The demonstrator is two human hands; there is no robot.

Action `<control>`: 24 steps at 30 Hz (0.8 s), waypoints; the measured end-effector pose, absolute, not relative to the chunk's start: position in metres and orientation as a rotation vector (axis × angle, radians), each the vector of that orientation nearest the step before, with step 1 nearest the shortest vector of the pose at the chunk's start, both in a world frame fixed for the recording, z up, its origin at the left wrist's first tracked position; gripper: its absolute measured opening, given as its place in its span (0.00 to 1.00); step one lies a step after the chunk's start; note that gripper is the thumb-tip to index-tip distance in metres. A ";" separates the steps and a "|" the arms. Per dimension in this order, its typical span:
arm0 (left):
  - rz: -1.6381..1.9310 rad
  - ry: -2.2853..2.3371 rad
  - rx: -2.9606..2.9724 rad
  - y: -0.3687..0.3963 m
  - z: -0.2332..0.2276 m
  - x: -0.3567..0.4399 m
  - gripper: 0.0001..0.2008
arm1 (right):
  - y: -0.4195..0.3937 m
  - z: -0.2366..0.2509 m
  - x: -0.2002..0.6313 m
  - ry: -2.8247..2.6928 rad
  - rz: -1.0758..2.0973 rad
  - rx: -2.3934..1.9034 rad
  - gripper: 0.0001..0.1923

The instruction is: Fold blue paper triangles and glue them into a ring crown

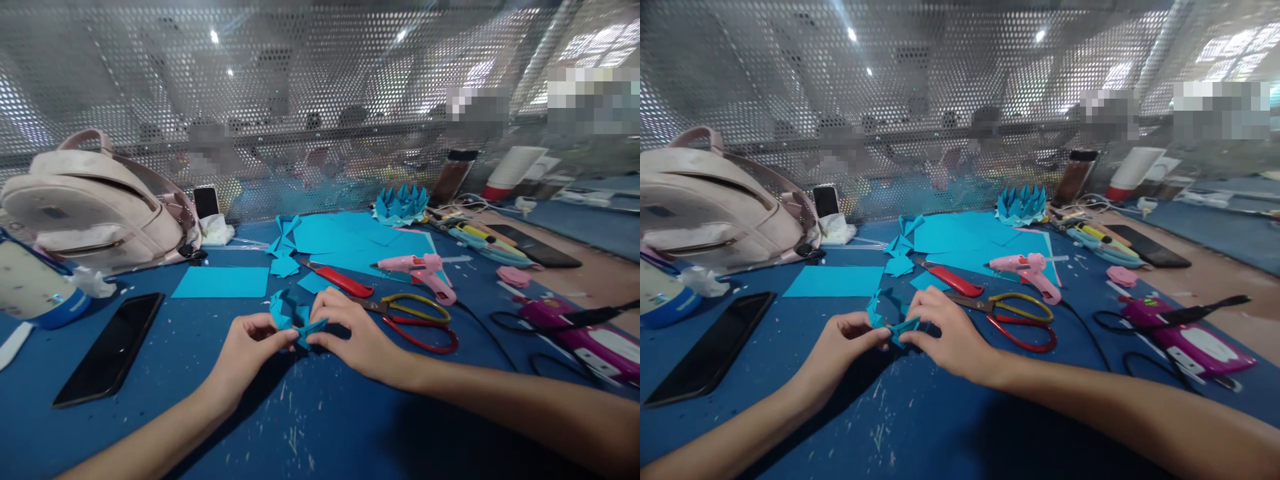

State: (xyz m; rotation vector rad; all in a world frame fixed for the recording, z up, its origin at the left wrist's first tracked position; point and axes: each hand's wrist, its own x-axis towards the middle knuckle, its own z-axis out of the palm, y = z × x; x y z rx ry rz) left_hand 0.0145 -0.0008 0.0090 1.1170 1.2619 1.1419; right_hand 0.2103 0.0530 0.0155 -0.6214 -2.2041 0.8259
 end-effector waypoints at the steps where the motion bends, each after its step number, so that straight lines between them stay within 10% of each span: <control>1: 1.142 1.260 1.122 -0.001 0.009 0.014 0.11 | 0.053 0.015 0.210 -2.209 0.818 -0.618 0.12; 24: 1.141 1.325 1.492 -0.003 0.000 -0.064 0.19 | 0.130 0.052 0.173 -2.352 0.655 -0.867 0.08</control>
